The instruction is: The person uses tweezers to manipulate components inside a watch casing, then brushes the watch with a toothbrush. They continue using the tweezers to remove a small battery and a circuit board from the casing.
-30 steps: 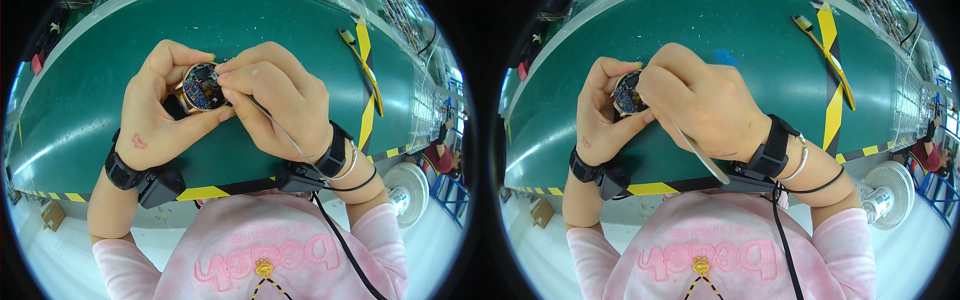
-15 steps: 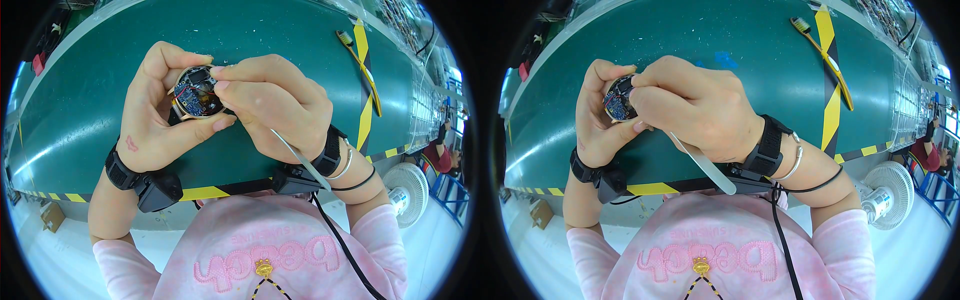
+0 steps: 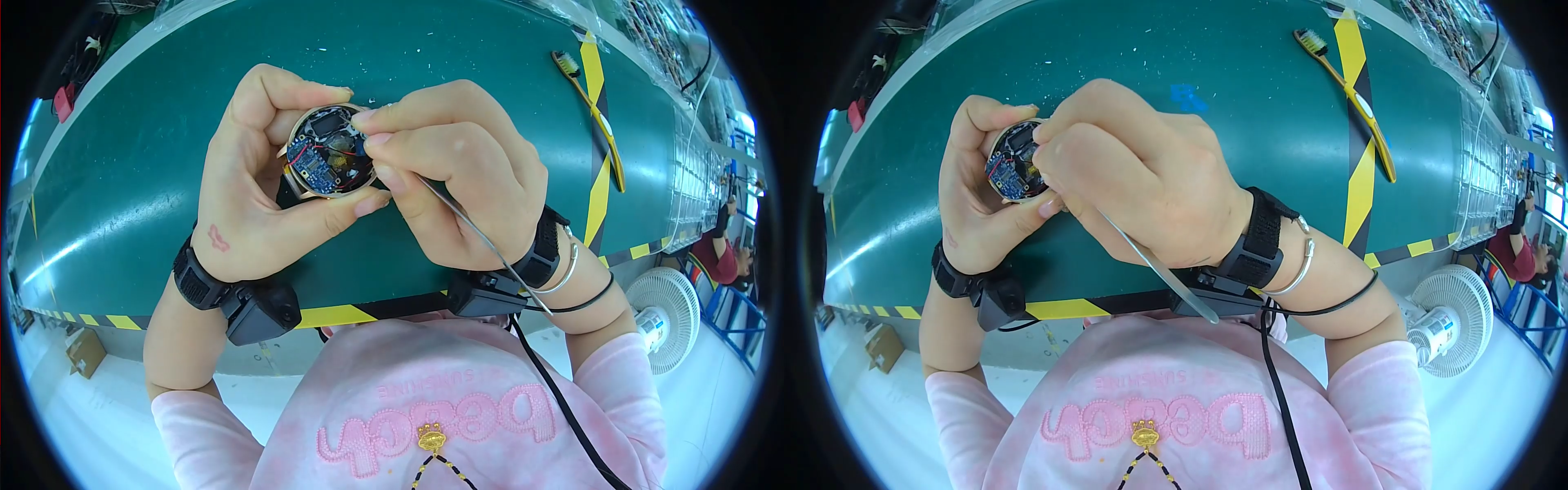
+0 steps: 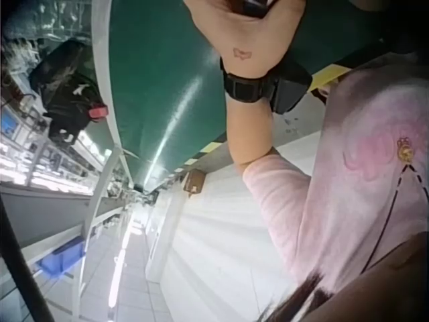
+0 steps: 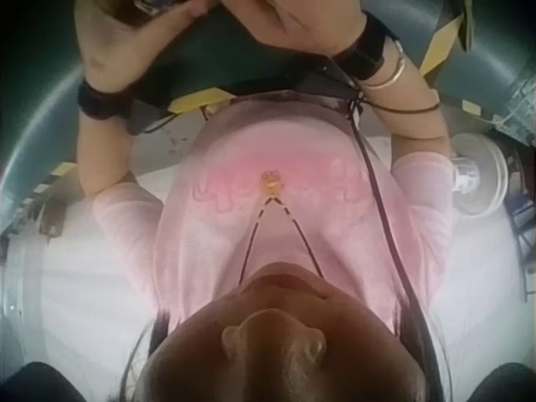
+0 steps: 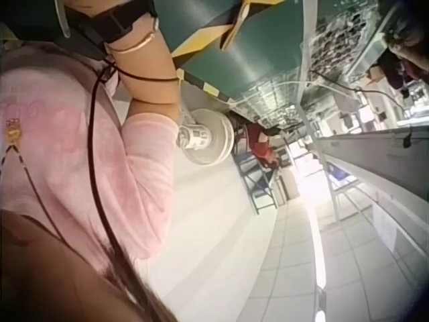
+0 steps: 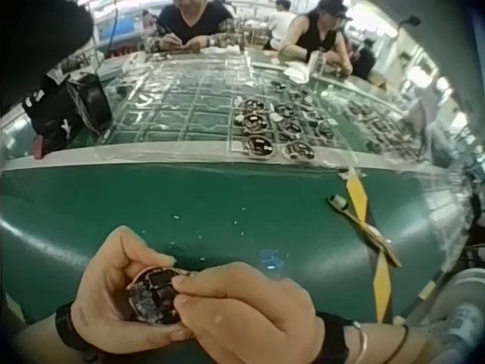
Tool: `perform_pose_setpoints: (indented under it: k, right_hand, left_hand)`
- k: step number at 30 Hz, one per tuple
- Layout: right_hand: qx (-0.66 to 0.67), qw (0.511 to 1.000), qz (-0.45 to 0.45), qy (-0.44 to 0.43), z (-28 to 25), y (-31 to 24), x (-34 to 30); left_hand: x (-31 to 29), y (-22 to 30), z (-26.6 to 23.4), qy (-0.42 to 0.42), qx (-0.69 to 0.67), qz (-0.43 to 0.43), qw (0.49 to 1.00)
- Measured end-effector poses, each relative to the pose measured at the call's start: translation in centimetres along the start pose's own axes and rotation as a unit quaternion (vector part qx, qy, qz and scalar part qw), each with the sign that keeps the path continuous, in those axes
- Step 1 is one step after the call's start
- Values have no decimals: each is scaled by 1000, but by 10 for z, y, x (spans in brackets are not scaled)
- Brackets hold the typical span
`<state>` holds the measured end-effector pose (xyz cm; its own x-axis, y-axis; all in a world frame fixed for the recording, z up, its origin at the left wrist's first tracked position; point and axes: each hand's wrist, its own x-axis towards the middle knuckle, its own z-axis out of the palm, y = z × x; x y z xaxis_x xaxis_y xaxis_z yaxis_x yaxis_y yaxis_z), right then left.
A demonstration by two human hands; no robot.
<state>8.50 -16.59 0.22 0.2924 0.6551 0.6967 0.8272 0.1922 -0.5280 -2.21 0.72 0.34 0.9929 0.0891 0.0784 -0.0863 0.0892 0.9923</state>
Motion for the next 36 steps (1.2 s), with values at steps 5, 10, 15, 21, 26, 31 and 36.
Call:
perform_pose_setpoints:
  k: [5, 10, 15, 21, 26, 31, 36]
  right_hand:
    - [-2, 1000, 14, 1, 1, -1, 0]
    - [-1, 1000, 19, 6, 3, -1, -1]
    - [-3, 999, 34, 7, 5, -4, -2]
    - [45, 993, 107, -19, 3, -1, -6]
    - [263, 932, 247, 24, 6, 1, -4]
    - [303, 933, 195, 21, 7, 3, -4]
    - [157, 971, 174, 55, -10, 6, -1]
  left_hand:
    - [0, 0, 1, 7, 14, 1, 1000]
    - [-1, 0, 1, 12, 26, 0, 1000]
    - [-2, 2, 3, 19, 45, -15, 999]
    - [-3, -6, -2, 1, 97, 3, 995]
    - [-1, -2, -1, -8, 68, 3, 998]
    - [1, -4, -3, 0, 58, 31, 998]
    - [0, -2, -6, 28, 68, 38, 997]
